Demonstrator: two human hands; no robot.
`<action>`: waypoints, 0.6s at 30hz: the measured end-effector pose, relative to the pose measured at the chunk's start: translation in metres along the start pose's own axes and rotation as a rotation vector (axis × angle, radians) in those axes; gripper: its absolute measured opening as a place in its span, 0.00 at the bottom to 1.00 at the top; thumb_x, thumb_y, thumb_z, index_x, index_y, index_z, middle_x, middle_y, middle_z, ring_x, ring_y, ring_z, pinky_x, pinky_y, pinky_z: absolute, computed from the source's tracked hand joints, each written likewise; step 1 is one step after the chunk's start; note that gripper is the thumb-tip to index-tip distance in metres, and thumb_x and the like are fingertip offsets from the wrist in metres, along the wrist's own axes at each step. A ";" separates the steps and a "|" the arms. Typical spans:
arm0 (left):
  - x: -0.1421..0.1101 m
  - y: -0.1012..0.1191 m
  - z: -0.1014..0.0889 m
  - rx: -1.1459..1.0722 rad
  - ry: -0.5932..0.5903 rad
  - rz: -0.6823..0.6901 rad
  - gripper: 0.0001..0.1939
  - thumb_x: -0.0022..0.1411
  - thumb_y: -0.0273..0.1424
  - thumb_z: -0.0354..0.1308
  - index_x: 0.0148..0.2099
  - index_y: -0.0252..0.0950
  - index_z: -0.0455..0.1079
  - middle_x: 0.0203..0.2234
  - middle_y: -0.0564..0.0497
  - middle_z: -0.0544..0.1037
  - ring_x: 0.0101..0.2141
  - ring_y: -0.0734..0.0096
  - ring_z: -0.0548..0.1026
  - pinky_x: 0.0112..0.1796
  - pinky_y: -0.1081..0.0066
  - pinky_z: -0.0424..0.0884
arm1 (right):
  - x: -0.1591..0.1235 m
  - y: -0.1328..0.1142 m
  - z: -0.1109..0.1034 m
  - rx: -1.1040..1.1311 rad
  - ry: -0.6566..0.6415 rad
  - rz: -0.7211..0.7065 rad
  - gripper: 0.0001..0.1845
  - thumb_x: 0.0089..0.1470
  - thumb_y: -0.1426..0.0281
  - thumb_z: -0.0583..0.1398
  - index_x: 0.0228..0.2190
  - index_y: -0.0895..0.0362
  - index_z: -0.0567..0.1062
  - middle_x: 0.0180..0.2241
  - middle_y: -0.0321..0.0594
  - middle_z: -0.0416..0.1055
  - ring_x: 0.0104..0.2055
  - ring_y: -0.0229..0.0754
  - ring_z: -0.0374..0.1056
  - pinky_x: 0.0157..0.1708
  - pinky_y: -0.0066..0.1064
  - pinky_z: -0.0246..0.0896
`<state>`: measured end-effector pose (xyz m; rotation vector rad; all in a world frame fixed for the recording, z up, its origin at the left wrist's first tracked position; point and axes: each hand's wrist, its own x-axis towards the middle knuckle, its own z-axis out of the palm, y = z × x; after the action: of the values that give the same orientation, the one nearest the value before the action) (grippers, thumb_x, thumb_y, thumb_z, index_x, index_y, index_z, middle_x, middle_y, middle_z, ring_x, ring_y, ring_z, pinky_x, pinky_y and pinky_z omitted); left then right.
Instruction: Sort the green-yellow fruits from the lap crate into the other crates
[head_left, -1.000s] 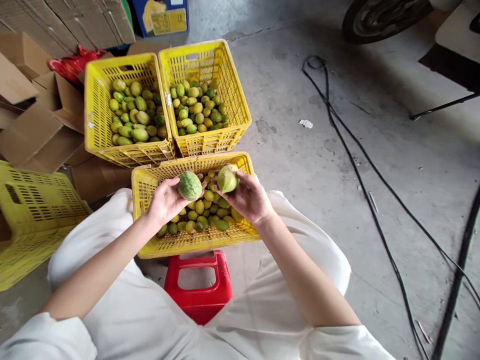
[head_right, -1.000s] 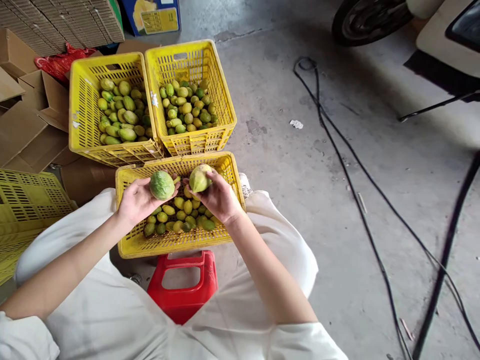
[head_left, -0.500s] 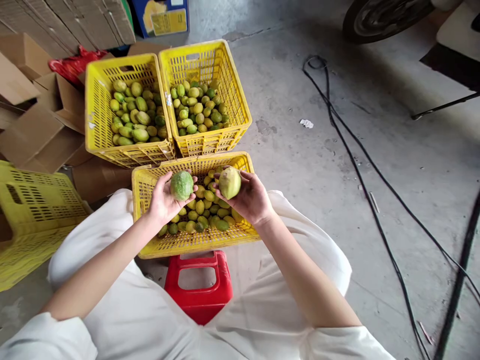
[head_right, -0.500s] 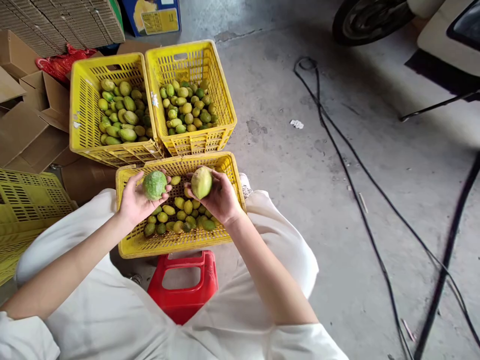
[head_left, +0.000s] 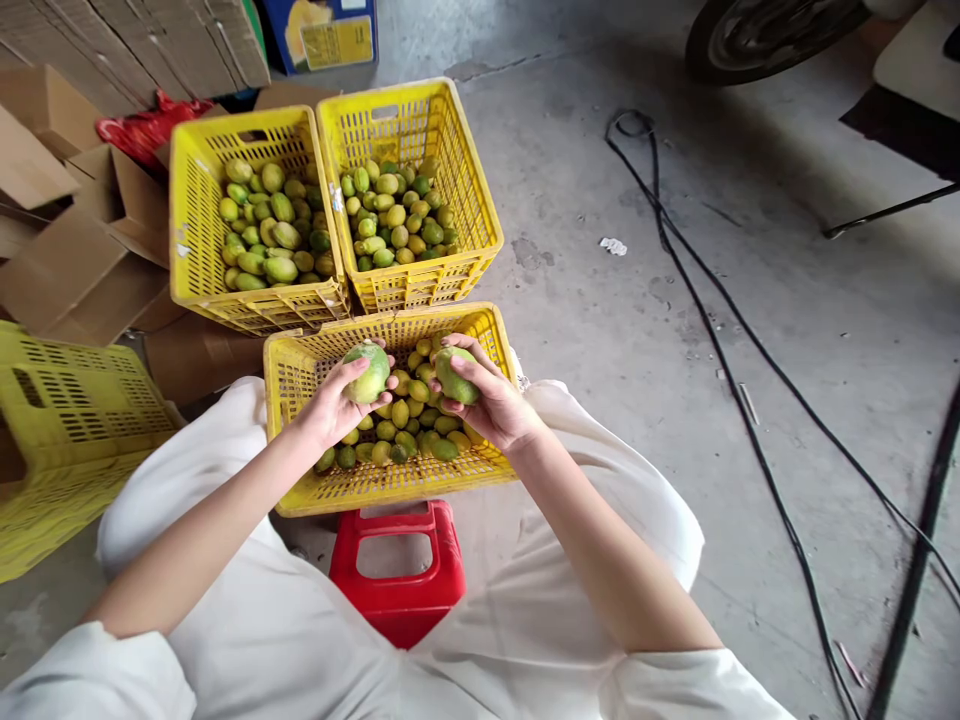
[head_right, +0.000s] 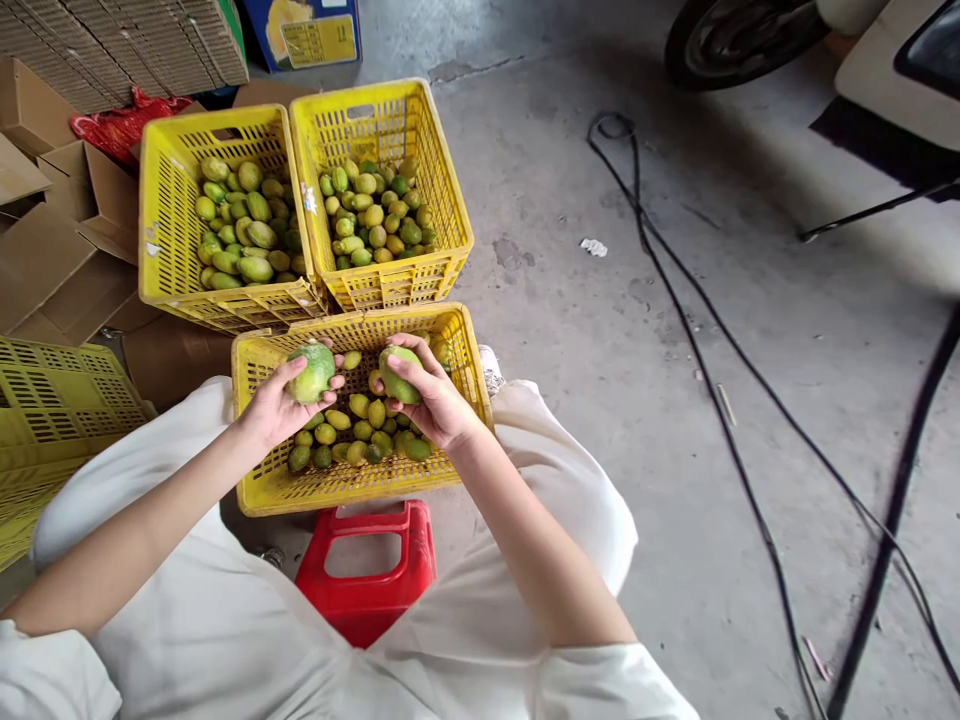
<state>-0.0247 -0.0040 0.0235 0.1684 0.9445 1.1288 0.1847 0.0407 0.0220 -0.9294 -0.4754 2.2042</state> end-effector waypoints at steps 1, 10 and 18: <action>0.000 0.000 0.001 -0.006 0.021 0.000 0.22 0.54 0.34 0.70 0.51 0.37 0.72 0.36 0.49 0.80 0.31 0.70 0.80 0.30 0.74 0.77 | 0.001 0.000 -0.001 0.008 0.018 0.004 0.23 0.46 0.65 0.74 0.42 0.48 0.71 0.35 0.29 0.73 0.32 0.36 0.74 0.20 0.20 0.66; 0.003 0.006 0.001 -0.013 0.040 0.073 0.19 0.57 0.32 0.71 0.50 0.39 0.73 0.43 0.50 0.80 0.43 0.62 0.83 0.44 0.64 0.82 | 0.002 -0.002 -0.003 0.065 0.079 -0.046 0.21 0.47 0.69 0.71 0.43 0.48 0.75 0.43 0.35 0.80 0.46 0.47 0.78 0.45 0.40 0.78; 0.007 0.000 -0.008 0.062 0.075 -0.054 0.13 0.55 0.36 0.70 0.38 0.35 0.73 0.32 0.50 0.78 0.35 0.63 0.82 0.30 0.69 0.80 | 0.002 0.001 -0.005 0.003 0.024 0.027 0.22 0.44 0.67 0.75 0.41 0.53 0.78 0.34 0.33 0.76 0.28 0.32 0.70 0.20 0.19 0.63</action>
<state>-0.0292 -0.0010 0.0147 0.1501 1.0456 1.0625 0.1869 0.0415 0.0170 -0.9647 -0.4511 2.2153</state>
